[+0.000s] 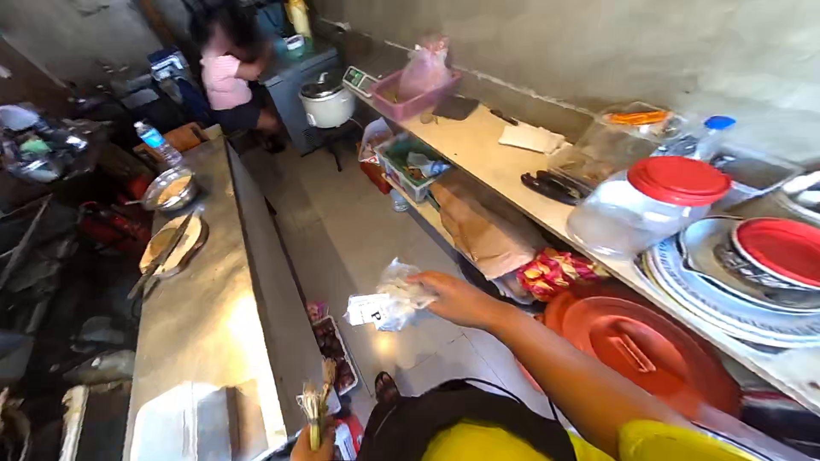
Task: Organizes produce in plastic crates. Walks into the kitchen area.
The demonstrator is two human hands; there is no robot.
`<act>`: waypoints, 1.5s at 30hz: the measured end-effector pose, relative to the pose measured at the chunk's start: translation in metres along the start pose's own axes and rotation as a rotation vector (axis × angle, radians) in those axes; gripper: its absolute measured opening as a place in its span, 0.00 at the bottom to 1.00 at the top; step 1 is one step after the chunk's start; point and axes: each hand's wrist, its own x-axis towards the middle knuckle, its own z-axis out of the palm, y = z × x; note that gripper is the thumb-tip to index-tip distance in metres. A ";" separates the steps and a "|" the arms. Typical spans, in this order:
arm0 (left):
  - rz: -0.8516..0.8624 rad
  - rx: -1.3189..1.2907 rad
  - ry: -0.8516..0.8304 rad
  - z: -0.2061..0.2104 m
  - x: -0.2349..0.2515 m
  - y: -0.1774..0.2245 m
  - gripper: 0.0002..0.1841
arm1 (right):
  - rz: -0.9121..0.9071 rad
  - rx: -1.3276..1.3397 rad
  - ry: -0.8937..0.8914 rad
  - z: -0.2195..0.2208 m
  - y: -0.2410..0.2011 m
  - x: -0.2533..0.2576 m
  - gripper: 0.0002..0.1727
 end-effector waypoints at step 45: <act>-0.025 0.191 0.237 -0.180 0.786 0.472 0.11 | 1.112 0.942 0.661 -0.190 0.361 0.893 0.35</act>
